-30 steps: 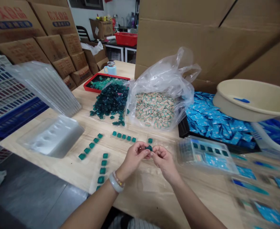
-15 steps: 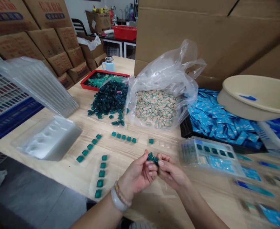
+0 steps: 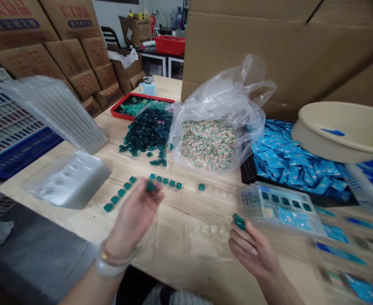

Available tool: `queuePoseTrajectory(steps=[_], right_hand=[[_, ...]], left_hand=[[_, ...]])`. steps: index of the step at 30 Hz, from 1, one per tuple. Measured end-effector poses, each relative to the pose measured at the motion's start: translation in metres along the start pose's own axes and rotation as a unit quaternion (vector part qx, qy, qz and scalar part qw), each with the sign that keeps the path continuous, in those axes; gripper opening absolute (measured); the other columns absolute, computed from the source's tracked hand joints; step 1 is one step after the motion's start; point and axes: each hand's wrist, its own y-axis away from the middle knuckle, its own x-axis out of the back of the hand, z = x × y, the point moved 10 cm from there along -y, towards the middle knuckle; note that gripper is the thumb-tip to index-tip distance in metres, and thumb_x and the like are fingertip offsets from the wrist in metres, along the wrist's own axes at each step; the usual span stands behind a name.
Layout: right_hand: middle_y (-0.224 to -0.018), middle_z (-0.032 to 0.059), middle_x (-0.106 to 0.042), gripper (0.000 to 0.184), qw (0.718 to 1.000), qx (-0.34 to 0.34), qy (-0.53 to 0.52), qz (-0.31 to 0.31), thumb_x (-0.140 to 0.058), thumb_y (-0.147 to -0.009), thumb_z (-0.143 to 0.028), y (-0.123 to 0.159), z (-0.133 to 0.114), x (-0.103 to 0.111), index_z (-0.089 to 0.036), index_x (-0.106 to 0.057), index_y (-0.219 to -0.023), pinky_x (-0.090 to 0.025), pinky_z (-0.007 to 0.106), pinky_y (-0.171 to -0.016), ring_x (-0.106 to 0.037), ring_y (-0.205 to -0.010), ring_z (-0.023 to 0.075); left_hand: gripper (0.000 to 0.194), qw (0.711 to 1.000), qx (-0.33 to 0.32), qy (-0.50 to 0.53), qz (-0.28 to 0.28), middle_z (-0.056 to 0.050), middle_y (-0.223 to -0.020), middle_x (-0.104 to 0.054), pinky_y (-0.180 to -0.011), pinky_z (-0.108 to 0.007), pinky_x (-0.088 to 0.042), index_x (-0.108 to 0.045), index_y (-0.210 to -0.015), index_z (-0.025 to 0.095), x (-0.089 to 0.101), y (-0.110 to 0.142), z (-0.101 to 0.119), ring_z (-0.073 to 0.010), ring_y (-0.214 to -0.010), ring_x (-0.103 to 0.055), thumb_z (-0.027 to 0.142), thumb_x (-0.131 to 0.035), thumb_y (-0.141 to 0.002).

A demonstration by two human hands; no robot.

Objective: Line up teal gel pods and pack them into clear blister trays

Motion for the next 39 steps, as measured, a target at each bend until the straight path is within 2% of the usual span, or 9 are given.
queuePoseTrajectory(steps=[2,5,10,14,19,22,26,33,39], right_hand=[[-0.044,-0.0104,-0.017,0.024,0.999,-0.022,0.024,0.015,-0.058,-0.073,-0.022,-0.002,0.009,0.002,-0.017,-0.041,-0.058,-0.020,0.015,-0.035,-0.012,-0.034,0.0013],[-0.044,-0.0105,-0.018,0.017,0.996,-0.032,0.078,0.013,-0.059,-0.073,-0.022,-0.013,0.022,-0.001,-0.018,-0.045,-0.064,-0.018,0.016,-0.036,-0.014,-0.035,0.0017],[-0.043,-0.0105,-0.023,0.016,0.982,0.003,0.189,0.030,-0.060,-0.072,-0.027,-0.022,0.018,0.001,-0.017,-0.048,-0.067,-0.015,0.017,-0.037,-0.018,-0.035,0.0015],[-0.040,-0.0099,-0.029,0.024,0.946,0.077,0.299,0.098,-0.063,-0.068,-0.034,-0.023,-0.003,0.010,-0.015,-0.049,-0.063,-0.013,0.018,-0.037,-0.019,-0.035,0.0014],[-0.041,-0.0077,-0.039,0.028,0.907,0.136,0.368,0.155,-0.063,-0.065,-0.039,-0.026,-0.018,0.013,-0.016,-0.048,-0.061,-0.014,0.018,-0.036,-0.022,-0.034,0.0021],[-0.043,-0.0049,-0.045,0.027,0.885,0.144,0.422,0.130,-0.059,-0.068,-0.041,-0.029,-0.019,0.008,-0.017,-0.048,-0.060,-0.024,0.020,-0.038,-0.032,-0.036,0.0052],[-0.053,-0.0022,-0.052,0.022,0.825,0.219,0.497,0.157,-0.055,-0.073,-0.037,-0.023,-0.035,0.005,-0.019,-0.048,-0.063,-0.036,0.023,-0.049,-0.046,-0.049,0.0103],[-0.053,-0.0039,-0.048,0.024,0.869,0.182,0.443,0.125,-0.054,-0.074,-0.037,-0.036,-0.026,0.010,-0.019,-0.043,-0.063,-0.037,0.022,-0.048,-0.046,-0.048,0.0093],[-0.056,-0.0034,-0.047,0.021,0.842,0.204,0.472,0.165,-0.053,-0.075,-0.035,-0.030,-0.035,0.022,-0.018,-0.046,-0.064,-0.036,0.022,-0.050,-0.044,-0.052,0.0091]], left_hand=[[0.011,0.988,0.055,-0.135,-0.045,-0.005,-0.080,-0.059,-0.065,-0.023,-0.044,-0.051,-0.065,0.012,-0.010,0.005,-0.030,-0.0123,-0.074,-0.056,0.017,-0.060,-0.068],[0.010,0.957,0.109,-0.261,-0.061,-0.002,-0.069,-0.058,-0.051,-0.018,-0.039,-0.049,-0.067,0.013,-0.010,0.006,-0.085,-0.0071,-0.056,-0.052,0.015,-0.058,-0.065],[0.028,0.922,0.193,-0.321,-0.101,0.005,-0.051,-0.051,-0.041,-0.018,-0.027,-0.050,-0.093,0.015,-0.003,0.001,-0.134,-0.0053,-0.040,-0.040,0.012,-0.045,-0.065],[0.012,0.918,0.206,-0.308,-0.143,-0.001,-0.060,-0.052,-0.047,-0.020,-0.034,-0.054,-0.067,0.010,-0.010,0.008,-0.134,-0.0065,-0.049,-0.045,0.022,-0.051,-0.065],[0.023,0.935,0.215,-0.238,-0.149,-0.001,-0.066,-0.051,-0.051,-0.020,-0.036,-0.054,-0.074,0.011,-0.016,0.011,-0.137,-0.0064,-0.054,-0.047,0.031,-0.062,-0.064],[0.028,0.933,0.233,-0.237,-0.141,0.002,-0.060,-0.049,-0.050,-0.019,-0.034,-0.053,-0.076,0.012,-0.011,0.008,-0.146,-0.0054,-0.050,-0.044,0.033,-0.065,-0.062],[0.026,0.928,0.151,-0.316,-0.131,0.002,-0.061,-0.048,-0.048,-0.020,-0.035,-0.051,-0.074,0.012,-0.012,-0.004,-0.139,-0.0067,-0.051,-0.043,0.030,-0.065,-0.061],[0.017,0.894,0.077,-0.417,-0.145,0.006,-0.053,-0.042,-0.044,-0.018,-0.032,-0.046,-0.069,0.015,-0.017,-0.016,-0.131,-0.0049,-0.043,-0.040,0.026,-0.060,-0.066],[0.024,0.894,0.159,-0.386,-0.162,0.006,-0.045,-0.038,-0.041,-0.018,-0.025,-0.044,-0.063,0.015,-0.012,-0.012,-0.147,-0.0042,-0.040,-0.033,0.034,-0.057,-0.070]])
